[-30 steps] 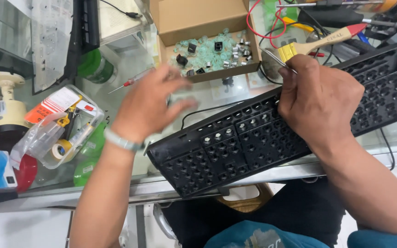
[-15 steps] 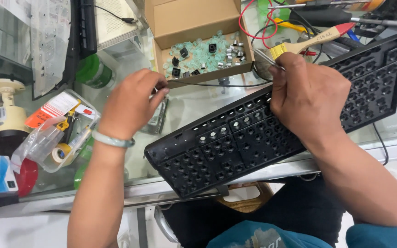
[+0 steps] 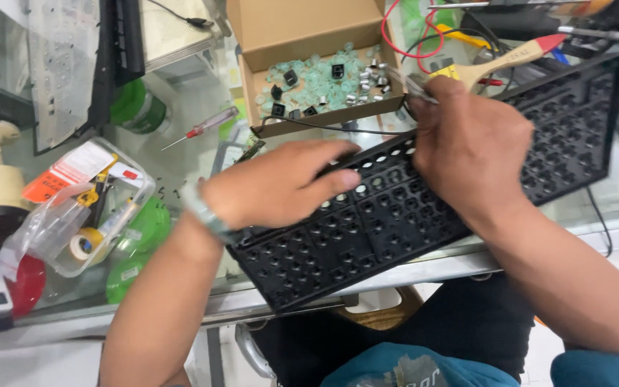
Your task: The person uses tweezers to remove small black components from the key switch sockets of a disassembled keyboard. The removed parts are placed into a cardboard box on the workbench.
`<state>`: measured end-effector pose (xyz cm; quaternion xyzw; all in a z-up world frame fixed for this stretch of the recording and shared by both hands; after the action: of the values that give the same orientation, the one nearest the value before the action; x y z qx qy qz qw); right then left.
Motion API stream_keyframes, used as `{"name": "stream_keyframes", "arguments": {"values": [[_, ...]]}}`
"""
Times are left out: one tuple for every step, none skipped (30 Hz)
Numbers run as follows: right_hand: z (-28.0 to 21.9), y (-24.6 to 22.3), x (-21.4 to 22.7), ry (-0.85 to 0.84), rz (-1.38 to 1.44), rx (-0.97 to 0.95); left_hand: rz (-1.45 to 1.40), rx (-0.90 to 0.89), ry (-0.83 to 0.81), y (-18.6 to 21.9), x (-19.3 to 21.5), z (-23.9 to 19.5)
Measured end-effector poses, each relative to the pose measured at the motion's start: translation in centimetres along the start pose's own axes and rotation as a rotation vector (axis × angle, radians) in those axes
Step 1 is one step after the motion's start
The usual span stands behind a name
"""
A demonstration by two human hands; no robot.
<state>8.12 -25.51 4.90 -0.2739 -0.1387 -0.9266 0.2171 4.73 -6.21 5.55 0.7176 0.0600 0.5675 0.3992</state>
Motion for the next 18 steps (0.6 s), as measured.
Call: {"name": "stream_keyframes", "arguments": {"values": [[0.2, -0.2, -0.2, 0.002, -0.013, 0.000, 0.000, -0.013, 0.000, -0.3, -0.4, 0.5], [0.4, -0.5, -0.3, 0.013, 0.025, 0.011, -0.011, 0.003, -0.012, -0.8, -0.9, 1.1], [0.6, -0.9, -0.6, 0.019, 0.068, 0.022, -0.025, 0.025, -0.025, -1.3, -1.5, 1.6], [0.6, -0.8, -0.6, 0.018, 0.060, 0.023, -0.027, 0.017, -0.026, -1.8, -1.5, 1.6], [0.5, -0.5, -1.0, -0.028, 0.124, -0.053, -0.033, 0.046, -0.028, -2.6, -1.5, 1.4], [0.5, -0.2, -1.5, -0.073, 0.188, -0.129, -0.039, 0.074, -0.031, -3.4, -1.5, 1.3], [0.8, 0.1, -0.6, -0.075, 0.187, -0.130, -0.041, 0.074, -0.032, -3.8, -1.5, 1.1], [1.2, 0.2, 0.4, -0.036, 0.340, -0.137, -0.047, 0.117, -0.049, -4.5, -1.7, 0.9], [1.6, 0.3, 1.5, 0.002, 0.493, -0.144, -0.055, 0.161, -0.065, -5.2, -1.8, 0.6], [0.8, -0.1, 2.6, 0.000, 0.492, -0.144, -0.057, 0.161, -0.066, -5.6, -2.1, 0.4], [-0.2, -0.1, 3.4, -0.047, 0.436, -0.201, -0.066, 0.159, -0.069, -6.1, -2.4, 0.4], [-1.1, 0.0, 4.1, -0.095, 0.380, -0.257, -0.075, 0.158, -0.072, -6.6, -2.9, 0.3], [-2.2, -1.2, 4.5, -0.099, 0.375, -0.255, -0.081, 0.153, -0.072, -6.2, -2.7, 0.5], [-3.4, -2.0, 4.6, -0.135, 0.381, -0.304, -0.103, 0.192, -0.093, -6.1, -2.7, 0.6], [-4.8, -3.0, 4.7, -0.170, 0.392, -0.357, -0.120, 0.236, -0.116, -6.0, -2.7, 0.6], [-4.9, -3.6, 5.0, -0.174, 0.392, -0.358, -0.123, 0.236, -0.118, -6.3, -2.8, 0.7], [-5.0, -4.2, 5.8, -0.098, 0.373, -0.366, -0.109, 0.224, -0.138, -6.6, -3.1, 0.6], [-5.1, -4.8, 6.6, -0.022, 0.353, -0.374, -0.095, 0.212, -0.159, -6.9, -3.4, 0.6]]}}
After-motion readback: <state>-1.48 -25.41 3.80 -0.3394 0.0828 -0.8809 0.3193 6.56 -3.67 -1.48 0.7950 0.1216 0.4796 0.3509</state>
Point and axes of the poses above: each hand's wrist, its own z-axis towards the middle knuckle, its own x-axis out of the back of the hand, y = z × x, the point moved 6 cm from there along z, towards the middle knuckle, and after that the axes turned 12 degrees about y, right-handed, at the moved point
